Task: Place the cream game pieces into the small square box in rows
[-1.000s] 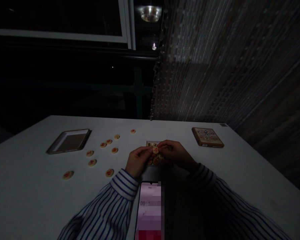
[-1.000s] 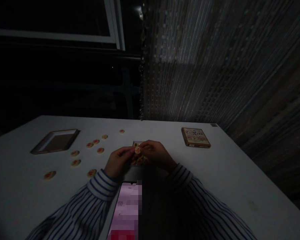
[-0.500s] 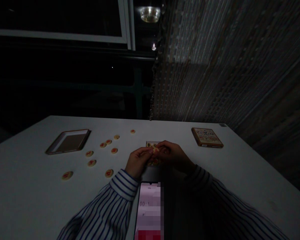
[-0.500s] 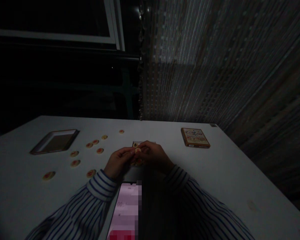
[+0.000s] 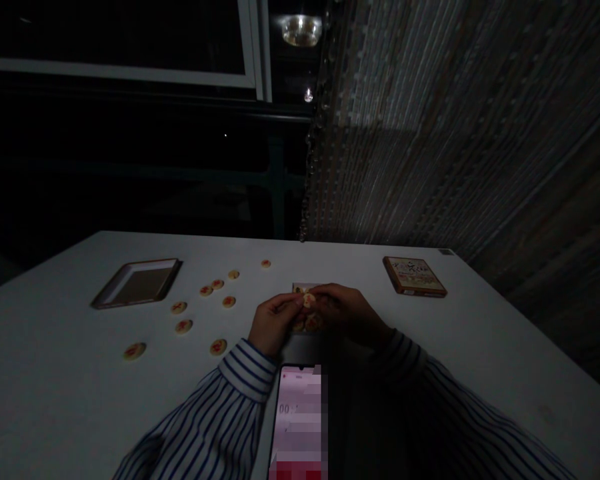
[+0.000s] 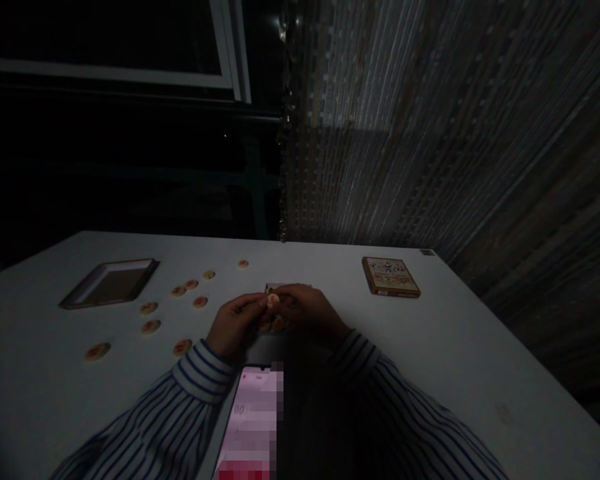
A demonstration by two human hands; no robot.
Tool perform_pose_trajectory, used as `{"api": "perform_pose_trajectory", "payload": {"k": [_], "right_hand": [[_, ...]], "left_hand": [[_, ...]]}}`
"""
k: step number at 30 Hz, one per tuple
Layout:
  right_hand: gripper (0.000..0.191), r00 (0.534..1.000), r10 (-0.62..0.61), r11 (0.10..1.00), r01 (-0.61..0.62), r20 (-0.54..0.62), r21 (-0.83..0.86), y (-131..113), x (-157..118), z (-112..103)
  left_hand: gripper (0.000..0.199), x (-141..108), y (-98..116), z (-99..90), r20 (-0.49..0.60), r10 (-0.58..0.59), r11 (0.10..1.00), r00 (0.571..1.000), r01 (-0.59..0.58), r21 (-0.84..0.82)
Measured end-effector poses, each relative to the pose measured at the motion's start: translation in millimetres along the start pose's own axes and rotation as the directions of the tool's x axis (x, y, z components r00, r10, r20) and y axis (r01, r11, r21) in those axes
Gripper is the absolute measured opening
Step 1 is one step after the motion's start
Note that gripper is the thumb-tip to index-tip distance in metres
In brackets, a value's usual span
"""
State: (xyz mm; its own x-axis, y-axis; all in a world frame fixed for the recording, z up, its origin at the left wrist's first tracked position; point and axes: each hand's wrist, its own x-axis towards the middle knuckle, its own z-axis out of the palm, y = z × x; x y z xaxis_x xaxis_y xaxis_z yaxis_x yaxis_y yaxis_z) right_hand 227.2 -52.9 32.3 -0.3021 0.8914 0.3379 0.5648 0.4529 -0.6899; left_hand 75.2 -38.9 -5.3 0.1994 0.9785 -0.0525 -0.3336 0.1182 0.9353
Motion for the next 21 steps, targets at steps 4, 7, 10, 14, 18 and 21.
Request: {"api": "perform_pose_trajectory", "payload": {"k": [4, 7, 10, 14, 18, 21], "right_hand": [[0.028, 0.992, -0.127, 0.979, 0.127, 0.012, -0.162, 1, 0, -1], [0.027, 0.985, -0.169, 0.954, 0.169, 0.024, -0.249, 4, 0, -1], [0.025, 0.983, -0.182, 0.931, 0.184, 0.039, -0.316, 5, 0, -1], [0.026, 0.981, -0.187, 0.907, 0.189, 0.043, -0.377, 6, 0, -6], [0.027, 0.978, -0.207, 0.888, 0.197, 0.021, -0.415, 11, -1, -12], [0.026, 0.979, -0.202, 0.881, 0.191, 0.021, -0.433, 14, -1, -14]], "left_hand": [[0.030, 0, 2, 0.6, -0.033, 0.015, 1.000, 0.999, -0.015, 0.012], [0.028, 0, 1, 0.9, -0.015, 0.018, 1.000, 1.000, -0.018, 0.015], [0.028, 0, 1, 0.7, -0.003, 0.035, 0.999, 0.999, -0.035, 0.032], [0.027, 0, 2, -1.5, -0.086, 0.143, 0.979, 0.986, -0.128, 0.160], [0.030, 3, 4, -7.8, -0.172, 0.274, 0.924, 0.946, -0.209, 0.321], [0.029, 6, 2, -12.5, -0.205, 0.335, 0.883, 0.920, -0.230, 0.409]]}}
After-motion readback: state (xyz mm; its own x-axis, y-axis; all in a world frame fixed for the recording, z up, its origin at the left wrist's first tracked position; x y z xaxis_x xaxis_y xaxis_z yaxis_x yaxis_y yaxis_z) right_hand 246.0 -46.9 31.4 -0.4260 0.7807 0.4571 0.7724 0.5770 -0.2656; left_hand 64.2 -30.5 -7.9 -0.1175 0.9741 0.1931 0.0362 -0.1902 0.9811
